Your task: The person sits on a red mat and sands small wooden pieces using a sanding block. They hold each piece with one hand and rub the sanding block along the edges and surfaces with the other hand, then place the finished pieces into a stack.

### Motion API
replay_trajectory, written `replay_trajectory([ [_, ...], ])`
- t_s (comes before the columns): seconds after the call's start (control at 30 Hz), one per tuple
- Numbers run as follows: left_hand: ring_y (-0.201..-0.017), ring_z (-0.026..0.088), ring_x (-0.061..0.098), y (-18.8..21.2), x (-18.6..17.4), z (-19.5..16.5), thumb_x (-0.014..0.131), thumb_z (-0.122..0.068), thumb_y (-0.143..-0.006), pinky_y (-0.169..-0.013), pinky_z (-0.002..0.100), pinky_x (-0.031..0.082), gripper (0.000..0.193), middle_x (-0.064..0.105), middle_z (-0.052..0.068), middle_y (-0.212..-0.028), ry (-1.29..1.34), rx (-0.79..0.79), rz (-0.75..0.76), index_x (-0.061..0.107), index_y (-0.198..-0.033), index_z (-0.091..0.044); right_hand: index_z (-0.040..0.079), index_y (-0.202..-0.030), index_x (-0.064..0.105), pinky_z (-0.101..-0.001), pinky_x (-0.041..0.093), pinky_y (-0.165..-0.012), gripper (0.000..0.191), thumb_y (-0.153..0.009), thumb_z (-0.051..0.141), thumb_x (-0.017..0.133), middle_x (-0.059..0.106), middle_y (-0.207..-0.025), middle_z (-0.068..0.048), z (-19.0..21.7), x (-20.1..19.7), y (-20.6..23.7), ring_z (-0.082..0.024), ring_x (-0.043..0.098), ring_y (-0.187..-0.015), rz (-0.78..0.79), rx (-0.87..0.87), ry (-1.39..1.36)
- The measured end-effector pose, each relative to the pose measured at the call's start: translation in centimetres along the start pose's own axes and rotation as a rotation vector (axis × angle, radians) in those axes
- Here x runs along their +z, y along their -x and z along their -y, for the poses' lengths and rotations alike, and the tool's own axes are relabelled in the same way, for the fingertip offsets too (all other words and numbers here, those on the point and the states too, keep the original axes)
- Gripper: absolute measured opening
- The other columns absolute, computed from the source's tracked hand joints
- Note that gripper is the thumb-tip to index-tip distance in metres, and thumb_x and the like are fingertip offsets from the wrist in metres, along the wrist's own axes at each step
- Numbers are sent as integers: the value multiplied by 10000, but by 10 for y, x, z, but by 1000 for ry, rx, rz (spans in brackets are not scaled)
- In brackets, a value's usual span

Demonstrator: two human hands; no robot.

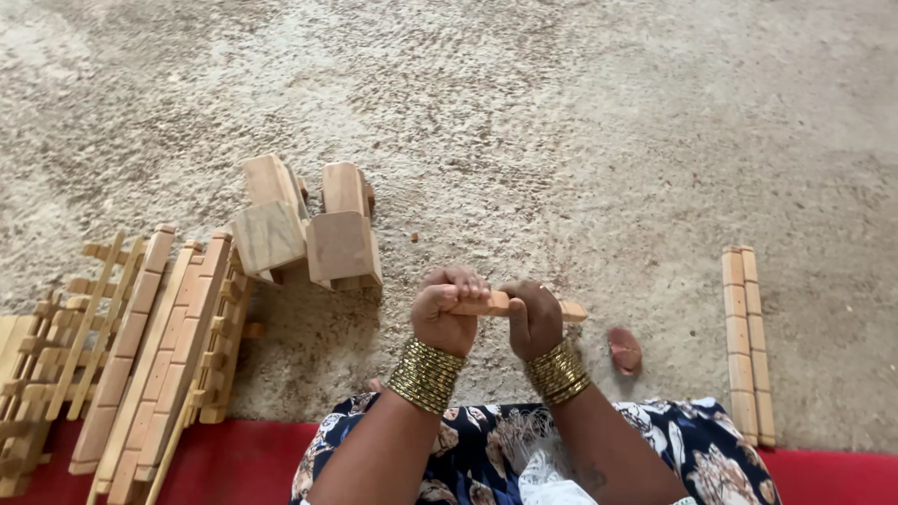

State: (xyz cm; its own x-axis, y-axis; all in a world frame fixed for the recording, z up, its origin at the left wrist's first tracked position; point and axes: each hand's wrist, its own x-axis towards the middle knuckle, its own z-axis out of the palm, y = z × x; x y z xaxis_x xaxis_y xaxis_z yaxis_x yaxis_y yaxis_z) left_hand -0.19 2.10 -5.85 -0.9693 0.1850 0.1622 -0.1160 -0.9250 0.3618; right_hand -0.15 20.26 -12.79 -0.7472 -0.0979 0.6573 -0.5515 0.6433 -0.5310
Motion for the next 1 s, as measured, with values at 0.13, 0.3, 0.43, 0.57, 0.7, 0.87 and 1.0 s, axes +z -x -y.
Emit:
replay_trajectory([
  [0.13, -773, 251, 666, -8, 7, -13, 592, -145, -845, -841, 425, 557, 149, 685, 113, -798, 153, 144, 51, 695, -807, -44, 89, -877, 707, -375, 546, -550, 550, -1076, 397, 297, 668, -702, -52, -7, -36, -7, -205, 598, -572, 128, 95, 132],
  [0.3, -762, 246, 692, -5, 12, -35, 604, -220, -756, -898, 469, 577, 179, 691, 94, -752, 181, 117, 27, 700, -764, -69, 110, -898, 723, -376, 528, -529, 465, -1025, 428, 409, 645, -664, -45, -2, -118, -1, -206, 610, -565, 321, 158, 235],
  [0.43, -744, 257, 693, -2, 11, -42, 611, -268, -850, -894, 498, 566, 207, 690, 85, -773, 257, 105, 2, 700, -832, -82, 138, -857, 740, -370, 529, -462, 404, -904, 502, 572, 644, -612, -23, 28, -155, 15, -206, 600, -480, 560, 374, 324],
  [0.57, -803, 265, 700, 2, 3, -40, 557, -395, -1003, -874, 518, 573, 315, 690, 92, -835, 145, 196, -134, 651, -1001, -94, 131, -870, 729, -377, 500, -473, 390, -855, 518, 686, 641, -644, -33, 53, -153, 17, -221, 606, -555, 330, 68, 318],
  [0.7, -1046, 267, 674, 23, -4, -16, 382, -378, -1080, -911, 409, 529, 325, 689, 118, -1086, -100, -94, -266, 549, -1185, -120, 136, -810, 696, -384, 523, -557, 441, -850, 575, 705, 647, -673, -54, 60, -131, 8, -232, 621, -577, 515, 457, 315],
  [0.87, -1220, 254, 594, 46, -1, 48, 433, -276, -1018, -1039, 407, 487, 435, 605, 150, -1325, -425, -385, -166, 435, -1422, -113, 108, -1021, 726, -414, 536, -625, 416, -879, 496, 675, 710, -789, -76, 61, -104, 5, -251, 690, -710, 348, 436, 26],
  [1.0, -1320, 224, 504, 38, 14, 88, 462, -281, -1016, -1096, 376, 446, 583, 496, 140, -1456, -641, -433, -135, 306, -1552, -114, 58, -1073, 690, -404, 568, -684, 457, -920, 486, 638, 724, -883, -134, 59, -96, 3, -273, 707, -780, 164, 618, -87],
])
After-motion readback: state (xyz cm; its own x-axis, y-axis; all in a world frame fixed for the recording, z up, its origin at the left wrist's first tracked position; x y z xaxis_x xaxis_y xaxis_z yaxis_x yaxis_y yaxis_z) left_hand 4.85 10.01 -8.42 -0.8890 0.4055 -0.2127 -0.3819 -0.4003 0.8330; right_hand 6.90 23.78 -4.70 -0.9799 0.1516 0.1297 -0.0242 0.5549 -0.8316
